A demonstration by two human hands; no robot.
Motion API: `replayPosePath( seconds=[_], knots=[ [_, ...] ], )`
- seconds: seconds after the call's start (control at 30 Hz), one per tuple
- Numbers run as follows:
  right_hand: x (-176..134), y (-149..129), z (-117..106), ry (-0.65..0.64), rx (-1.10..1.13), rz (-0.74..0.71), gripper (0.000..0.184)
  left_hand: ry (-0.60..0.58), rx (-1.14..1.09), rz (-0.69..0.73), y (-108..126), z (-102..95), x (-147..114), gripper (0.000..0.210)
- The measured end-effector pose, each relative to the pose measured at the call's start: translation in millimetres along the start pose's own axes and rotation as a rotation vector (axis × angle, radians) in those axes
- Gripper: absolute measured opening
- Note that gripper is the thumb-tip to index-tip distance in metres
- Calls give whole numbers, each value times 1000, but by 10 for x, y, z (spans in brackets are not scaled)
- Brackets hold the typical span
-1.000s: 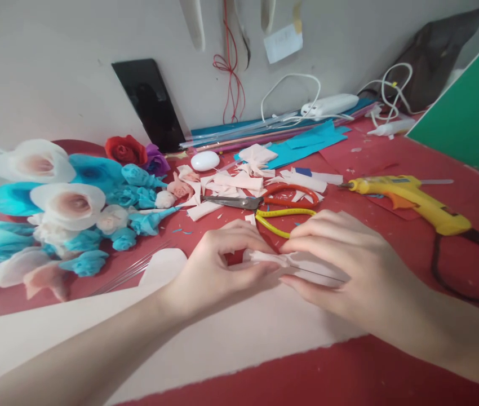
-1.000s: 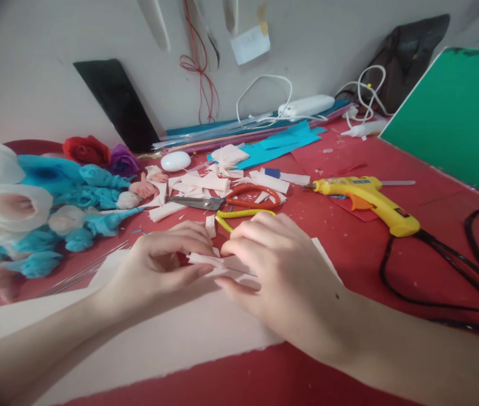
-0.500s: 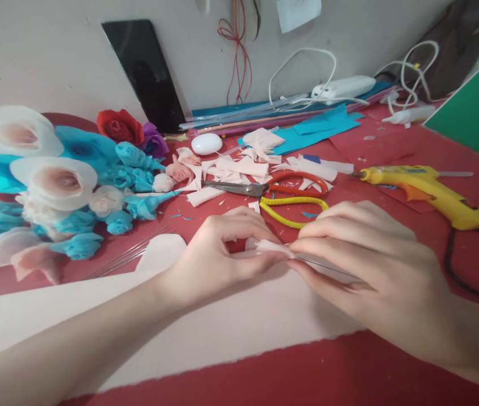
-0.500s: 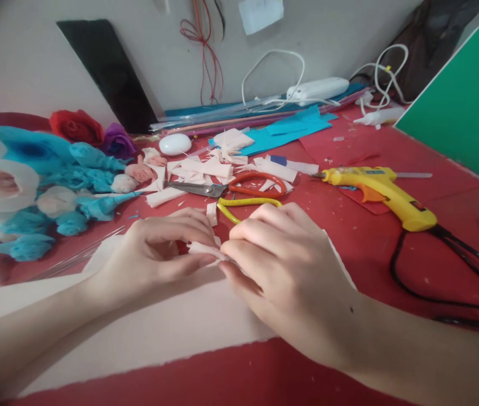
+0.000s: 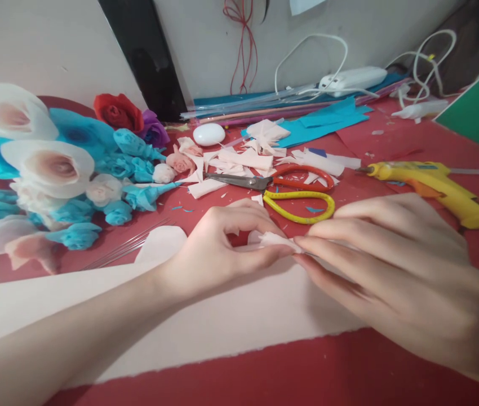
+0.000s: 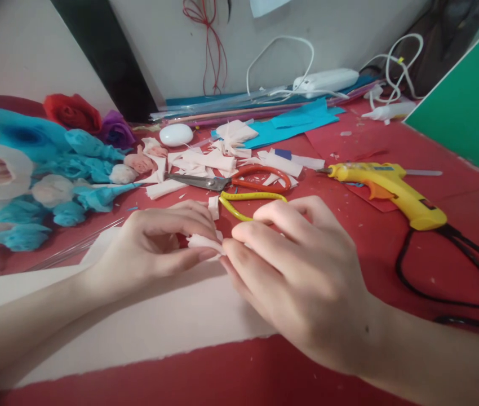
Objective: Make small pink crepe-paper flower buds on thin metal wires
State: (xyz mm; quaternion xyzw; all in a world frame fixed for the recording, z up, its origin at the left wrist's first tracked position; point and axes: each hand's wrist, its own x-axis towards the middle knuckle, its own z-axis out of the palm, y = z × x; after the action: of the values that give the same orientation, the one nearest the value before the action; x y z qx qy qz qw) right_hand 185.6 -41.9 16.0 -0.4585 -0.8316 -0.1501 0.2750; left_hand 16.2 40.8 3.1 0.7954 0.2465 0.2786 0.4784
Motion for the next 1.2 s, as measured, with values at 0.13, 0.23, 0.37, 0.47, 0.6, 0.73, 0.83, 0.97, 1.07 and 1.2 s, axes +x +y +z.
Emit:
replayPosePath(
  seconds=[0.13, 0.23, 0.37, 0.47, 0.6, 0.73, 0.83, 0.97, 1.07, 1.2],
  knots=[
    [5, 29, -16, 2, 168, 109, 6, -13, -6, 24, 6, -16, -4, 5],
    [29, 53, -24, -11, 252, 188, 6, -14, -16, 33, 9, -34, -12, 3],
    [53, 54, -22, -11, 277, 177, 3, -25, -40, 19, 23, -46, -19, 4],
    [51, 41, -20, 15, 272, 158, 5, -17, -64, -2, 32, -42, -17, 3],
    [40, 46, -14, 13, 269, 144, 6, -25, -85, -23, 32, -41, -11, 5],
    [23, 69, -7, -13, 261, 129, 2, -49, -98, -48, 30, -49, -11, 7],
    [19, 71, -18, -14, 261, 145, 2, -50, -102, -49, 32, -48, -14, 7],
    [51, 65, -39, -20, 290, 147, 4, -34, -112, -37, 29, -42, -10, 6],
    [70, 79, -52, -31, 275, 101, 4, -31, -117, -40, 25, -43, -10, 7],
    [57, 103, -54, -34, 239, 70, 2, -35, -128, -46, 24, -47, -22, 9]
  ],
)
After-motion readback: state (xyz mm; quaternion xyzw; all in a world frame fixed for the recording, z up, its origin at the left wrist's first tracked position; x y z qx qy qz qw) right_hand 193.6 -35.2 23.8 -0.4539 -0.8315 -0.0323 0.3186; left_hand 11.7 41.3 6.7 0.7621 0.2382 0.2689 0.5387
